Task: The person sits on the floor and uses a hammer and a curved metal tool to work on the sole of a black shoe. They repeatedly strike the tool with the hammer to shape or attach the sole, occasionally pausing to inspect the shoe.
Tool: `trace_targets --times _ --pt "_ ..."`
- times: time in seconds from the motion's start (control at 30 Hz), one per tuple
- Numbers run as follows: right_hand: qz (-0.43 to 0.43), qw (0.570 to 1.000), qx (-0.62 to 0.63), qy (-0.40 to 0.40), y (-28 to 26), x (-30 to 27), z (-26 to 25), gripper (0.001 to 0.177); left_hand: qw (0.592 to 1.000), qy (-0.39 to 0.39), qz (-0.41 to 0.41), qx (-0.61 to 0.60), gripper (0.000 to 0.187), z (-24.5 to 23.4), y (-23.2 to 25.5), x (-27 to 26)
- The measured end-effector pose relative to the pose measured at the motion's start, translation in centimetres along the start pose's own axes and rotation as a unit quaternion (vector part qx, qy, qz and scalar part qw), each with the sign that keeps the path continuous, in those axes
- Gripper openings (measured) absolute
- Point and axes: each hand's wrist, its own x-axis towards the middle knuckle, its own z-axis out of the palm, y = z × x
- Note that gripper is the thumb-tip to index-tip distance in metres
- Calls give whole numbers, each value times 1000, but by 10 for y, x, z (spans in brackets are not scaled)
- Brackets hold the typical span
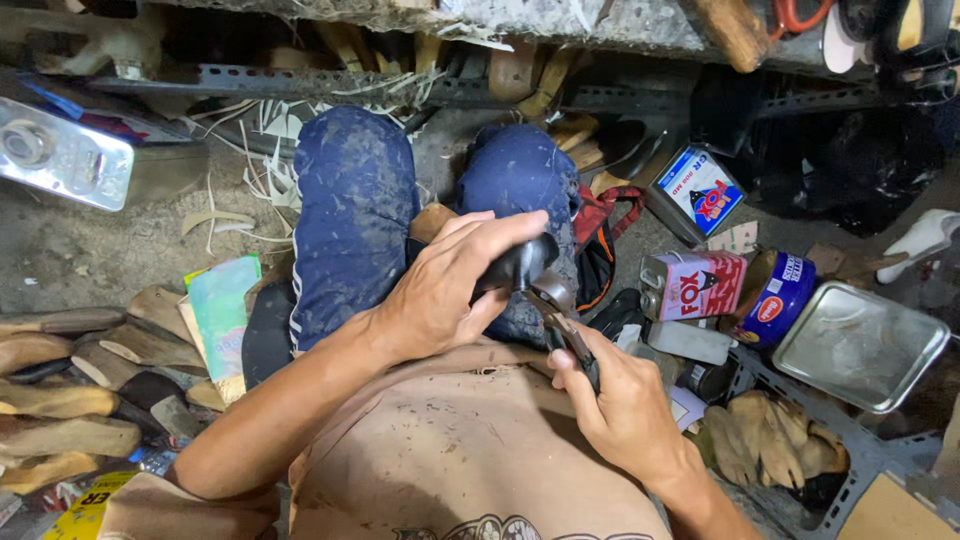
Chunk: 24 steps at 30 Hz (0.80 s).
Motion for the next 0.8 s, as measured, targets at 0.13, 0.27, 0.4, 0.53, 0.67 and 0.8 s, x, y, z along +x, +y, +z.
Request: trace_targets --times 0.13,0.27,0.4,0.53,0.67,0.8 --pt "72 990 61 -101 -15 3 -25 35 998 22 51 30 65 7 2 -2" --pt "131 957 108 -235 -26 3 -61 39 995 36 55 73 69 21 7 -6" --pt "162 940 113 -279 -38 7 -89 39 989 45 83 117 60 31 10 -8" --pt "184 931 76 -307 -51 13 -94 34 987 49 85 129 67 31 9 -10" --pt "221 946 27 -236 -50 9 -73 26 998 44 17 41 85 20 7 -7" --pt "138 977 -36 -159 -34 5 -38 34 1000 15 4 21 71 4 3 4"
